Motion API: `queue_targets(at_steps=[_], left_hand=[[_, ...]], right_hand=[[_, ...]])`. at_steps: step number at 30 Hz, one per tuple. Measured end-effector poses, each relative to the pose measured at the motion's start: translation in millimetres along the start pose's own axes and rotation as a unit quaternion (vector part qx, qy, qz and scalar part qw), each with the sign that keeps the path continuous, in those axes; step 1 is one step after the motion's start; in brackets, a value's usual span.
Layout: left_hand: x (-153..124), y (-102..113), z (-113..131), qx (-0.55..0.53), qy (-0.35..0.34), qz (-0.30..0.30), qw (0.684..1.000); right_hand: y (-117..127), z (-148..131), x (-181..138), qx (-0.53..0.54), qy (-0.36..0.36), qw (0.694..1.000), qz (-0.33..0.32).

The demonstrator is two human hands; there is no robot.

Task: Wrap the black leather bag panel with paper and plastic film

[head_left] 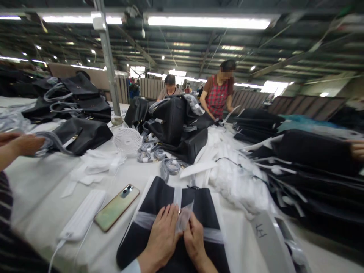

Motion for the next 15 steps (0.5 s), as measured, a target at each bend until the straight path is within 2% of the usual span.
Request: queue_targets(at_steps=[5, 8, 12, 15], left_hand=[[3, -22, -2, 0.143, -0.070, 0.126, 0.979], [6, -36, -5, 0.183, -0.081, 0.158, 0.967], [5, -38, -5, 0.177, -0.067, 0.163, 0.968], [3, -23, 0, 0.133, -0.036, 0.096, 0.986]], right_hand=[[-3, 22, 1, 0.092, -0.054, 0.994, 0.039], [-5, 30, 4, 0.126, -0.082, 0.986, 0.073], [8, 27, 8, 0.167, -0.103, 0.976, 0.092], [36, 15, 4, 0.169, -0.146, 0.970, 0.095]])
Point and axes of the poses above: each hand's wrist, its own x-axis towards the middle knuckle, its own y-axis out of the back of the hand, z = x × y, the point moved 5 cm from there along x, towards the middle knuckle, and after that the axes turned 13 degrees about -z, right-handed, at the moved point
